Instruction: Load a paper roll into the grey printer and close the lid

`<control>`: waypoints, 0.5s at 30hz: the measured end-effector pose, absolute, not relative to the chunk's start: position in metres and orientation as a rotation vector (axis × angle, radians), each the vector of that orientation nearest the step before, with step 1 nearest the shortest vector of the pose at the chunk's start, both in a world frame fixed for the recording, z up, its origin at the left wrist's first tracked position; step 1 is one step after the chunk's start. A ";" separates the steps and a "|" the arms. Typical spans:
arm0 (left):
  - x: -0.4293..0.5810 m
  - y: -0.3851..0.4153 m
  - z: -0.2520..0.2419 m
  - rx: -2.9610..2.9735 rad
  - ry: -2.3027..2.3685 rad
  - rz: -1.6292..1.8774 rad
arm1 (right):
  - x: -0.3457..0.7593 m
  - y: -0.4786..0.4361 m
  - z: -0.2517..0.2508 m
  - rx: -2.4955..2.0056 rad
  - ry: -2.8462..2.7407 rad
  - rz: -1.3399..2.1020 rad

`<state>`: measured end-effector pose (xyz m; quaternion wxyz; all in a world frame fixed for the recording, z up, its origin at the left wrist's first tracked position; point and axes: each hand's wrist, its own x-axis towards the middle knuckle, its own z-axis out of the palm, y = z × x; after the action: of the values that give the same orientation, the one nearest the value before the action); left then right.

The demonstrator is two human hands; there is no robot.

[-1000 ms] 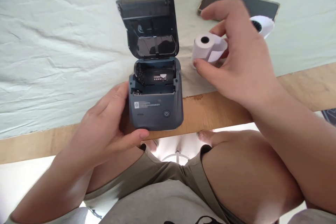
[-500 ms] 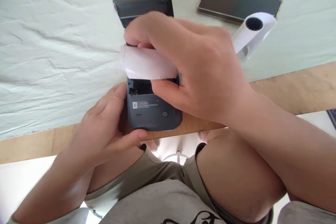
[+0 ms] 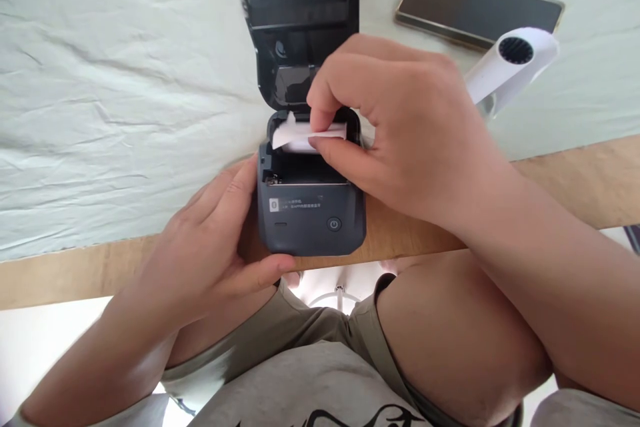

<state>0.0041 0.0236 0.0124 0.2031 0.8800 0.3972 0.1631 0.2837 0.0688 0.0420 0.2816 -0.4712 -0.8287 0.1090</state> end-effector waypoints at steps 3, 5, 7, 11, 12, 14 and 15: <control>0.003 0.024 0.012 2.470 1.100 0.426 | 0.285 0.068 0.045 -1.245 -2.161 0.507; 0.003 0.024 0.013 2.459 1.093 0.438 | 0.287 0.066 0.047 -1.241 -2.134 0.622; 0.003 0.024 0.013 2.434 1.086 0.465 | 0.289 0.064 0.048 -1.205 -2.129 0.677; 0.004 0.022 0.012 2.399 1.078 0.485 | 0.295 0.061 0.042 -1.031 -2.200 0.746; 0.004 0.021 0.012 2.414 1.069 0.510 | 0.297 0.061 0.041 -0.977 -2.228 0.752; 0.004 0.020 0.010 2.458 1.039 0.552 | 0.300 0.061 0.037 -0.887 -2.257 0.744; 0.004 0.019 0.010 2.472 1.032 0.557 | 0.302 0.061 0.036 -0.855 -2.247 0.725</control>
<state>0.0040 0.0192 0.0097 0.2014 0.8850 0.3694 0.1995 0.3018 0.0605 0.0363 0.3100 -0.3238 -0.8507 0.2746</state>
